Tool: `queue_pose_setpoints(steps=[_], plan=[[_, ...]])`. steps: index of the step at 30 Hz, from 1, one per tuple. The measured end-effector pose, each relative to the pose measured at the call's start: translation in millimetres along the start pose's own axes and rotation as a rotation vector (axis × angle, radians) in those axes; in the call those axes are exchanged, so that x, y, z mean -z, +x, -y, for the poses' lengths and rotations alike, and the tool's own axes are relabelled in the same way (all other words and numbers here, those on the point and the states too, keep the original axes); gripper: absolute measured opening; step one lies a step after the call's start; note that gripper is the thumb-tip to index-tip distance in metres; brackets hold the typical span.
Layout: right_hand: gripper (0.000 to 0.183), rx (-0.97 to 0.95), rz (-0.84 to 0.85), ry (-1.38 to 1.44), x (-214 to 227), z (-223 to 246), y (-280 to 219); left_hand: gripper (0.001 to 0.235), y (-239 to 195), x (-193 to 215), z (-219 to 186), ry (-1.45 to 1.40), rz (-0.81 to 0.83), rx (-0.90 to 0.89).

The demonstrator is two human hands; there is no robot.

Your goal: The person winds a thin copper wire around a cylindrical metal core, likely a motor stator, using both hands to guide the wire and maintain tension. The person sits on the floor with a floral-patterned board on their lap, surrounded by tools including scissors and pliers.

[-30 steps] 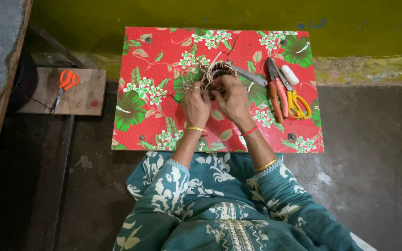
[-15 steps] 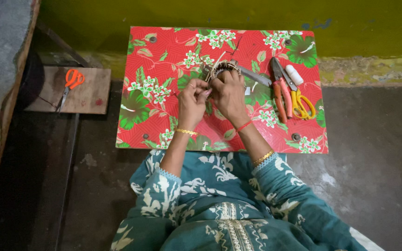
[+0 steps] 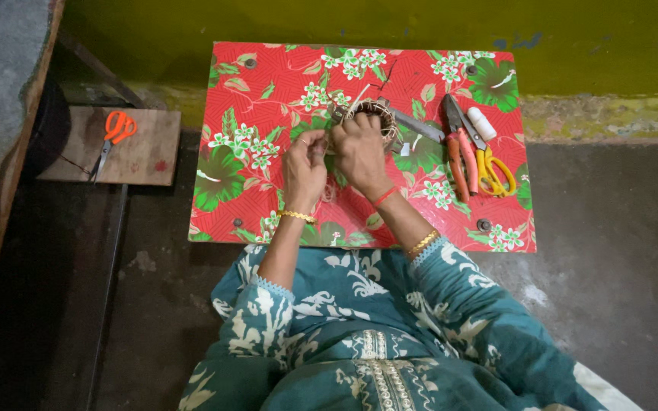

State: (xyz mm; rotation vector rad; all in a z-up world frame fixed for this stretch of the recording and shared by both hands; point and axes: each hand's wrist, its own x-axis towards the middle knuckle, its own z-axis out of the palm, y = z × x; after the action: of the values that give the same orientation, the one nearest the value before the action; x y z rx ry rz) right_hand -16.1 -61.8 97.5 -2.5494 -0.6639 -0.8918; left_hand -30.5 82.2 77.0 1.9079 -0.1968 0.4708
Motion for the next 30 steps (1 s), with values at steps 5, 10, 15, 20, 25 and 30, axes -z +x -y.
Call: queue_pose_setpoints(steps=[5,10,15,20,25,30], plan=[[0.022,0.095,-0.048,0.023,9.5,20.5,-24.1,0.018,-4.3,-2.8,-0.1,-0.026,-0.053,0.136],[0.025,0.065,-0.099,0.140,19.9,38.6,-50.1,0.015,-5.0,-9.5,0.0,-0.029,0.112,0.115],[0.023,0.077,0.000,0.217,30.3,27.0,-53.3,0.023,11.6,-25.9,23.0,-0.045,0.237,0.286],[0.020,0.045,0.115,0.396,42.1,-7.9,-36.2,0.015,14.2,-38.8,38.3,0.065,0.178,0.145],[0.017,-0.176,0.176,0.309,53.0,-59.2,-7.7,0.020,6.5,-43.1,42.2,0.098,0.235,0.386],[0.019,-0.090,0.335,0.045,40.6,-84.9,12.3,0.017,3.9,-52.3,58.1,0.029,0.175,0.283]])
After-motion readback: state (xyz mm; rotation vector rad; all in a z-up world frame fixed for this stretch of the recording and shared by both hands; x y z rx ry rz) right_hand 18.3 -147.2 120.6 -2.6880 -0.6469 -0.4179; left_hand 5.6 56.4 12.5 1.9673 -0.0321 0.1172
